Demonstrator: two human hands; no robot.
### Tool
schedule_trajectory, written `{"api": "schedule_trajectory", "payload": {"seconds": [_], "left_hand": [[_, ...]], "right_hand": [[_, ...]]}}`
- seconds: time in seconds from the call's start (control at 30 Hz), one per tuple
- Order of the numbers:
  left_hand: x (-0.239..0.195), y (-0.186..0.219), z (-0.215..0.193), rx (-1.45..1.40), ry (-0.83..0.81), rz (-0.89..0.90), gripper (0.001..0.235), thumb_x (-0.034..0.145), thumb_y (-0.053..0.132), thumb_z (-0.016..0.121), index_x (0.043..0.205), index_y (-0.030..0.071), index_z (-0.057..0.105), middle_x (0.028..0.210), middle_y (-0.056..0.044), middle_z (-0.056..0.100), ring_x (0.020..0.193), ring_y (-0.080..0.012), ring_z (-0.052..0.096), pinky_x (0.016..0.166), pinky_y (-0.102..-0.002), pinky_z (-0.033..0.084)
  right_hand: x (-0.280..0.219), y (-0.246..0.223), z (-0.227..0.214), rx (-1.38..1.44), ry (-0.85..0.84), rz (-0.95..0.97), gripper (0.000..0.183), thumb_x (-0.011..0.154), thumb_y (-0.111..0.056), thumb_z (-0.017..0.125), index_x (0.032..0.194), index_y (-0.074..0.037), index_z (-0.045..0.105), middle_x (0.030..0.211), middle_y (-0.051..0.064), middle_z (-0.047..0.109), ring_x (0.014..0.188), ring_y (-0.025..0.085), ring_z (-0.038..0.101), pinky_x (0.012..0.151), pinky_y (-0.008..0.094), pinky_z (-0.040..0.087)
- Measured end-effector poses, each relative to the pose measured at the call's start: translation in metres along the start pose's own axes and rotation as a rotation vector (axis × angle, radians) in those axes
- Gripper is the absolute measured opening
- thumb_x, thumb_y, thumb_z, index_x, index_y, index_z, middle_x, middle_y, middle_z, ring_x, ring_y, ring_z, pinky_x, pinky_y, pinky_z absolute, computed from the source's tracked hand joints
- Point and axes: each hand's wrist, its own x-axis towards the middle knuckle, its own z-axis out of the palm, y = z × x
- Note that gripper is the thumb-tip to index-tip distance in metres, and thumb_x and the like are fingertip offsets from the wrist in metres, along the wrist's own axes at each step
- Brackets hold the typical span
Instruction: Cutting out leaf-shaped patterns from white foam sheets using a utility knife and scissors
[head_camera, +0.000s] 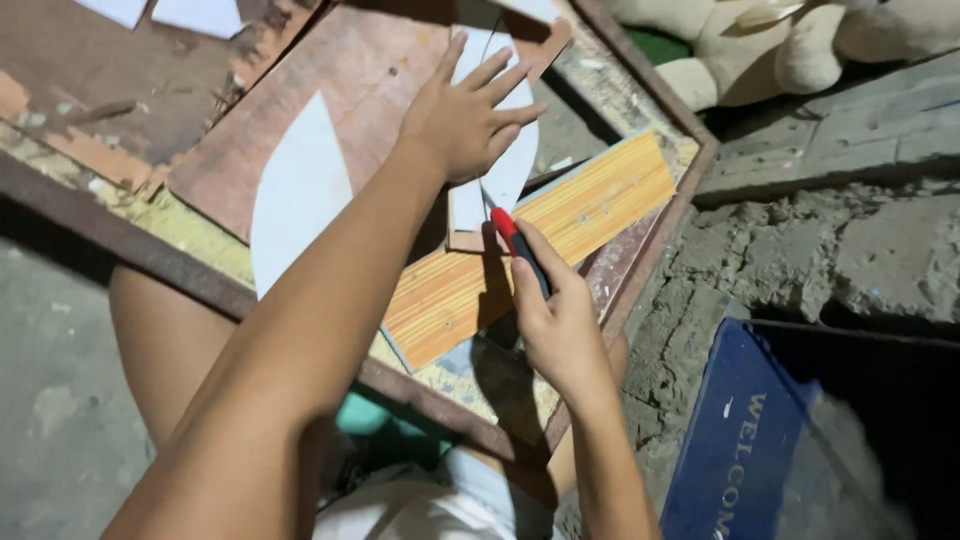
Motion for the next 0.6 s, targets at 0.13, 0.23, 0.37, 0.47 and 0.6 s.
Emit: {"api": "schedule_trajectory", "payload": {"seconds": [0.13, 0.23, 0.37, 0.47, 0.6], "left_hand": [[0.015, -0.012, 0.004, 0.046, 0.048, 0.009, 0.051, 0.107, 0.052, 0.020, 0.152, 0.045, 0.044, 0.169, -0.004, 0.030, 0.158, -0.0284, 0.019, 0.119, -0.069, -0.010], [0.008, -0.005, 0.012, -0.015, 0.084, 0.040, 0.050, 0.107, 0.051, 0.025, 0.152, 0.044, 0.047, 0.168, -0.005, 0.034, 0.157, -0.0293, 0.023, 0.118, -0.070, -0.008], [0.002, 0.000, -0.009, 0.060, -0.008, 0.001, 0.054, 0.107, 0.053, 0.015, 0.157, 0.046, 0.033, 0.172, -0.003, 0.020, 0.159, -0.0274, 0.011, 0.121, -0.065, -0.011], [0.001, 0.002, -0.006, 0.039, 0.019, 0.002, 0.053, 0.108, 0.052, 0.016, 0.157, 0.046, 0.035, 0.171, -0.004, 0.023, 0.159, -0.0274, 0.014, 0.122, -0.066, -0.010], [0.003, 0.004, -0.003, 0.031, -0.005, -0.003, 0.053, 0.108, 0.052, 0.016, 0.157, 0.046, 0.032, 0.172, -0.004, 0.020, 0.159, -0.0268, 0.008, 0.122, -0.065, -0.011]], "right_hand": [[-0.042, -0.015, -0.026, -0.029, 0.134, 0.278, 0.052, 0.096, -0.033, 0.052, 0.146, -0.025, 0.063, 0.059, -0.003, 0.043, 0.049, 0.009, 0.033, 0.045, 0.027, 0.026], [-0.086, 0.003, -0.047, 0.268, 0.109, 0.325, 0.052, 0.099, -0.022, 0.053, 0.150, -0.013, 0.059, 0.056, 0.001, 0.043, 0.042, 0.010, 0.033, 0.034, 0.027, 0.025], [-0.097, 0.000, -0.038, 0.367, 0.126, 0.396, 0.056, 0.099, -0.018, 0.051, 0.155, -0.011, 0.055, 0.059, 0.003, 0.032, 0.046, 0.012, 0.027, 0.039, 0.030, 0.022], [-0.092, 0.004, -0.041, 0.325, 0.095, 0.311, 0.055, 0.099, -0.019, 0.051, 0.153, -0.012, 0.054, 0.057, 0.001, 0.035, 0.043, 0.010, 0.032, 0.036, 0.026, 0.024], [-0.038, 0.018, -0.012, 0.087, 0.028, 0.229, 0.053, 0.100, -0.025, 0.051, 0.151, -0.015, 0.056, 0.059, -0.006, 0.042, 0.043, 0.007, 0.038, 0.037, 0.026, 0.030]]}}
